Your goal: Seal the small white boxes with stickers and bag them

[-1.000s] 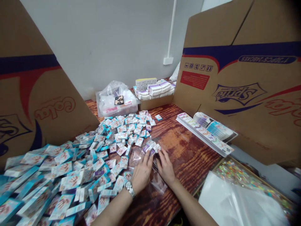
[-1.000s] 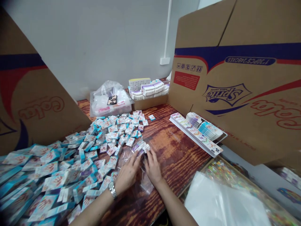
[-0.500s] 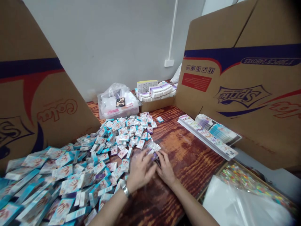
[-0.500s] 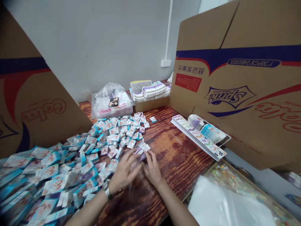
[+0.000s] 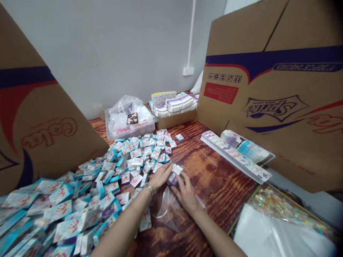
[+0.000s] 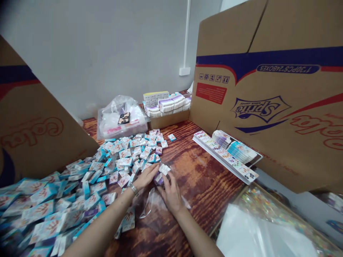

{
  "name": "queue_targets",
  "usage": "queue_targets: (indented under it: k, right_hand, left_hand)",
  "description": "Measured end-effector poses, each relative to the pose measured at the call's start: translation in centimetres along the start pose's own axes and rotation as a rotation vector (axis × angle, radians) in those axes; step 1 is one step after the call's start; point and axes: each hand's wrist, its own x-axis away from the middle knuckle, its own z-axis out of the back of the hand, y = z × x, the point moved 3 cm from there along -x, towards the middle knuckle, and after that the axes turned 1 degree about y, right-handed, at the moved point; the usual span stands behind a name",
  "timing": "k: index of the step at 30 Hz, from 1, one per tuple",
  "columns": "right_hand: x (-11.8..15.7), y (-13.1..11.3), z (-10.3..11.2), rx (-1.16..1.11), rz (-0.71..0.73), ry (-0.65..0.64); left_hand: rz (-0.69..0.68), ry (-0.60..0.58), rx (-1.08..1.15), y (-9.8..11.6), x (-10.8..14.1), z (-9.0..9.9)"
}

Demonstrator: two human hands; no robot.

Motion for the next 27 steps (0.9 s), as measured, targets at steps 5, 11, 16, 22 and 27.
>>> queue_targets:
  k: [5,11,16,22,27]
  right_hand:
    - [0.1,0.2,-0.6,-0.001,-0.009,0.004]
    - [-0.1,0.4,-0.1,0.062,-0.036,0.015]
    - [-0.2,0.5,0.2,0.213,-0.042,-0.075]
    - [-0.4,0.6,-0.8,0.302,-0.066,-0.13]
    - [-0.8,0.1,-1.1,0.279,-0.108,-0.104]
  left_hand:
    - [0.031,-0.014,0.024,-0.5,-0.9,-0.2]
    - [-0.032,0.049,-0.014,1.6,1.4,0.9]
    - [-0.152,0.221,-0.354,4.2,9.7,-1.2]
    - [-0.259,0.292,-0.657,4.5,15.7,-6.9]
    - [-0.179,0.206,-0.691,2.2,15.8,-8.5]
